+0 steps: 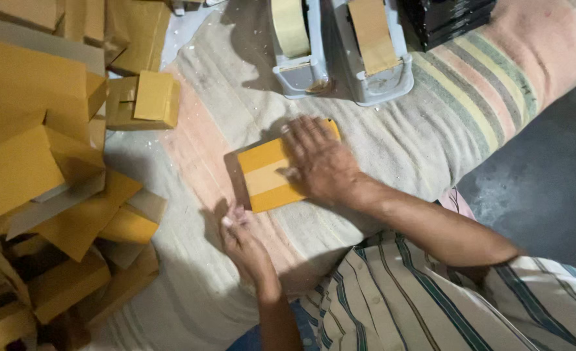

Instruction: The person sits on a bed and seals small yellow cardboard boxes. They fold box flaps, place white foam sheets inside some boxes, pull brown tape from a tape dispenser, apply the tape across the box seam, press it down, and set finished boxes on a pile beside them.

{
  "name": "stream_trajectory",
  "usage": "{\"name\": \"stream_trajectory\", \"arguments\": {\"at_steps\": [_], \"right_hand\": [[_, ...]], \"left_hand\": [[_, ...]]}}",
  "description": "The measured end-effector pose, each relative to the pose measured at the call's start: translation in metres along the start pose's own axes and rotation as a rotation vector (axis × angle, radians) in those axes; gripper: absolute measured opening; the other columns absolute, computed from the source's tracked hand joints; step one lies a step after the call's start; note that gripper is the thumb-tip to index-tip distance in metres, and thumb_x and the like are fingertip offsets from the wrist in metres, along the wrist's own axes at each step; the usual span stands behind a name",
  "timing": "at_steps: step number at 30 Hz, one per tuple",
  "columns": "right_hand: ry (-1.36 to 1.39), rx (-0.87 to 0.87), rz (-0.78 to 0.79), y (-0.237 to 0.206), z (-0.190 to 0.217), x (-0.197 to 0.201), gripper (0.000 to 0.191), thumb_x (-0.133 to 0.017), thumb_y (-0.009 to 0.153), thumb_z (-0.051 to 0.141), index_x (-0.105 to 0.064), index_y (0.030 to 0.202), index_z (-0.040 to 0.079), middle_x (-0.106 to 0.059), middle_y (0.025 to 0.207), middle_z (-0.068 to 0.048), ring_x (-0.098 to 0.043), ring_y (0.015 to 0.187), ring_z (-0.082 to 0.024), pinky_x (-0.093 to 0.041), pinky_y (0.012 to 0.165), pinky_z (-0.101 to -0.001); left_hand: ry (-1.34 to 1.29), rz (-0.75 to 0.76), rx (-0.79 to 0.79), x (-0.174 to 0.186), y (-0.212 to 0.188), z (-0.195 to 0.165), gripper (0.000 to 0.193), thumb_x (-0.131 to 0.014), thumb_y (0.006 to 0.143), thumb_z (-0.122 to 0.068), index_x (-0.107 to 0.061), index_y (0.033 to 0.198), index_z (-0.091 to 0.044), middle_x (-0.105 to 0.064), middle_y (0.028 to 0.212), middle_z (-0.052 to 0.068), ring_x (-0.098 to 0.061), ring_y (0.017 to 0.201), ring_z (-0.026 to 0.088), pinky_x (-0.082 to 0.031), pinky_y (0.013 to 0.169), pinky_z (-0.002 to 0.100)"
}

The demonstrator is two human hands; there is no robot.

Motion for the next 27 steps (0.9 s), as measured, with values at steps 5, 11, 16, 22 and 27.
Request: {"name": "stream_trajectory", "arguments": {"at_steps": [5,11,16,22,27], "right_hand": [[-0.029,0.029,-0.225,0.004,-0.002,0.042,0.061,-0.066,0.083,0.038,-0.063,0.124,-0.007,-0.063,0.122,-0.029,-0.056,0.117,-0.043,-0.033,0.112,-0.054],[0.105,0.097,-0.103,0.05,0.015,0.029,0.035,-0.065,0.087,0.03,-0.068,0.102,-0.001,-0.07,0.095,-0.02,-0.068,0.091,-0.037,-0.051,0.081,-0.0482],[0.119,0.054,-0.096,0.036,-0.009,0.025,0.032,-0.062,0.092,0.034,-0.069,0.096,0.003,-0.07,0.092,-0.018,-0.067,0.086,-0.037,-0.05,0.078,-0.0485],[0.141,-0.058,-0.073,-0.004,-0.038,0.062,0.066,-0.067,0.086,0.056,-0.063,0.115,-0.002,-0.06,0.12,-0.026,-0.056,0.111,-0.043,-0.044,0.094,-0.0539],[-0.157,0.143,0.079,-0.019,0.014,0.072,0.12,-0.069,0.061,0.082,-0.04,0.151,0.009,-0.031,0.157,-0.028,-0.022,0.151,-0.048,-0.015,0.116,-0.069]], "left_hand": [[0.52,0.252,-0.637,-0.08,0.017,-0.137,0.034,-0.045,0.108,-0.024,-0.069,0.124,-0.006,-0.066,0.129,0.018,-0.058,0.124,0.035,-0.044,0.103,0.051],[0.746,0.525,-0.664,-0.161,0.059,-0.138,0.048,-0.035,0.11,-0.035,-0.067,0.123,0.0,-0.066,0.125,0.024,-0.058,0.118,0.043,-0.042,0.104,0.052],[0.975,0.607,-0.495,-0.156,0.072,-0.106,0.059,-0.033,0.11,-0.048,-0.069,0.112,0.0,-0.066,0.12,0.024,-0.058,0.117,0.042,-0.041,0.108,0.051],[0.498,0.544,-0.41,-0.11,0.049,-0.123,0.066,-0.044,0.101,-0.057,-0.055,0.137,-0.002,-0.046,0.147,0.024,-0.041,0.137,0.042,-0.033,0.113,0.05],[0.333,0.543,-0.821,-0.078,-0.024,-0.159,0.092,-0.083,0.07,-0.052,-0.05,0.148,-0.016,-0.016,0.163,0.025,-0.023,0.148,0.043,-0.037,0.112,0.048]]}}
Point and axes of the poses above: each hand's wrist, its own y-axis towards the middle knuckle, its own x-axis out of the back of the hand, z = x × y, the point moved 8 cm from there along y, towards the middle knuckle
